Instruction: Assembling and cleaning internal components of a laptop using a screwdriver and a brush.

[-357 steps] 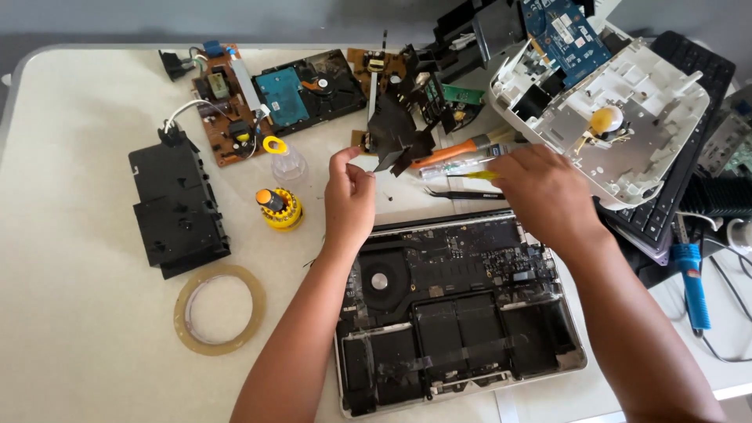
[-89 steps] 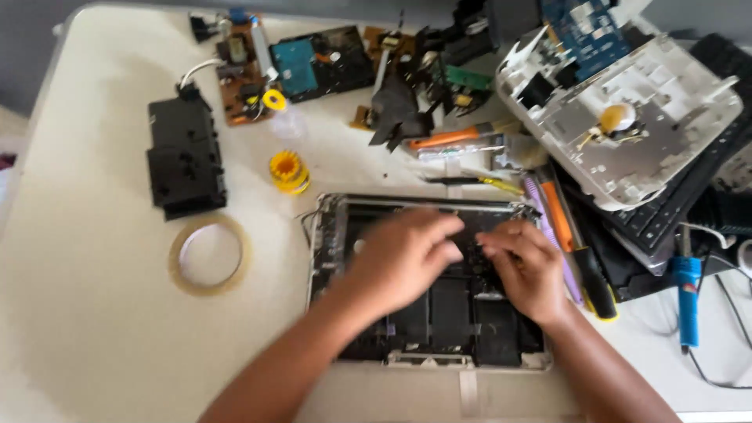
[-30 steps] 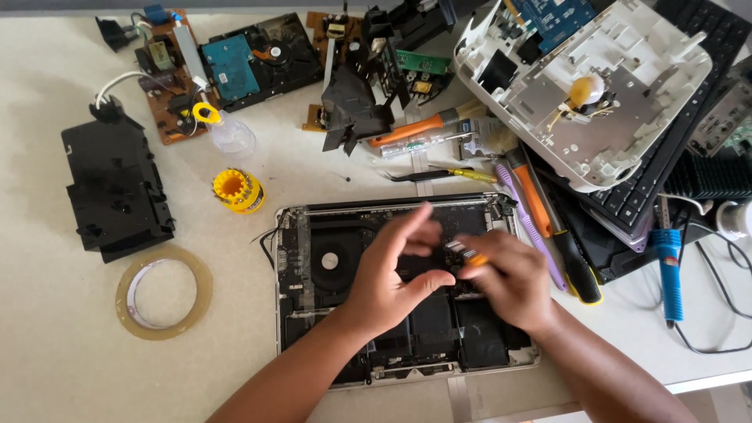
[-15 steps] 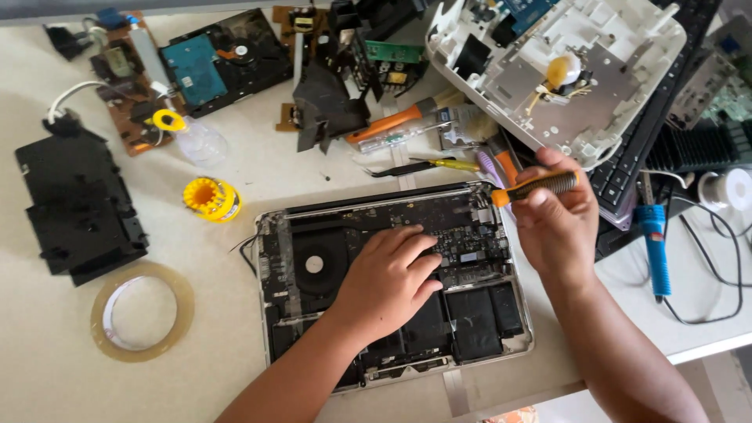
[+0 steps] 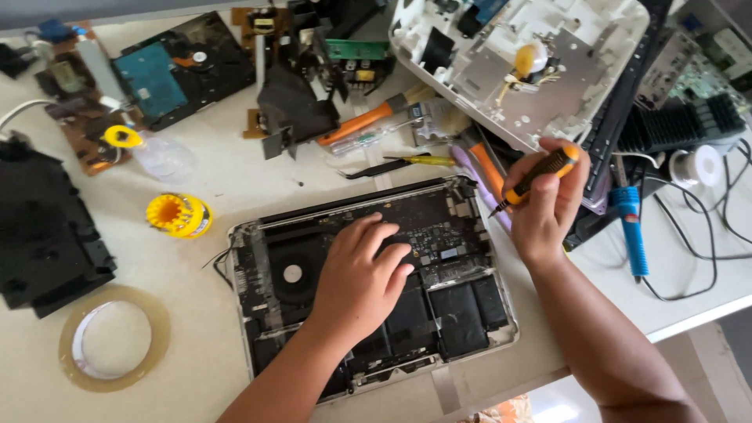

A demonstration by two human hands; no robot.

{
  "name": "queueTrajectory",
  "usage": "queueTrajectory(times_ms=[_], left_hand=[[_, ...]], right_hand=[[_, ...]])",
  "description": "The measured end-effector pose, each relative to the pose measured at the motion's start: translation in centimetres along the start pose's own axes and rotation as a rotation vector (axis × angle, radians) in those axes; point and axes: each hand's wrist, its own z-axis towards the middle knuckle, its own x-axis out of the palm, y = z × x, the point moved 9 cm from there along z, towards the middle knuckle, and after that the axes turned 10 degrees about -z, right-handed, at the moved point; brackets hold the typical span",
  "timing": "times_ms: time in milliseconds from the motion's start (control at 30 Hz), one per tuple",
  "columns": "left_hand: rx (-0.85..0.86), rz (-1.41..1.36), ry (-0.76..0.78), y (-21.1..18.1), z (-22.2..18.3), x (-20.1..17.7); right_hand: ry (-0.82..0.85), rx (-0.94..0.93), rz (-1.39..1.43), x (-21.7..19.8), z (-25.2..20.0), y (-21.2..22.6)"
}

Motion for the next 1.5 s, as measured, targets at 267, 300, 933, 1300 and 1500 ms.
queueTrajectory(times_ms=[267,300,933,1300,1500], left_hand=[[-0.02,0.019,0.027,0.5,-0.2,0.5],[-0.02,0.018,0.028,0.3,-0.1,0.3],[-0.059,0.037,0.125,0.4,0.0,0.6],[-0.095,0.051,0.149,0.9,-0.1,1.1],[-0.108,0.032,0.172,0.8,-0.4,1.1]], right_hand=[[-0.007,-0.042,0.0,-0.2,0.7,-0.7],[-0.008,-0.041,-0.001,-0.2,0.8,-0.5],[0.422,0.186,-0.275,2.0,0.5,1.2],[0.944,0.535,-0.631,3.8,-0.4,0.7],[1.017,0.545,-0.647,4.0,-1.5,-0.3]])
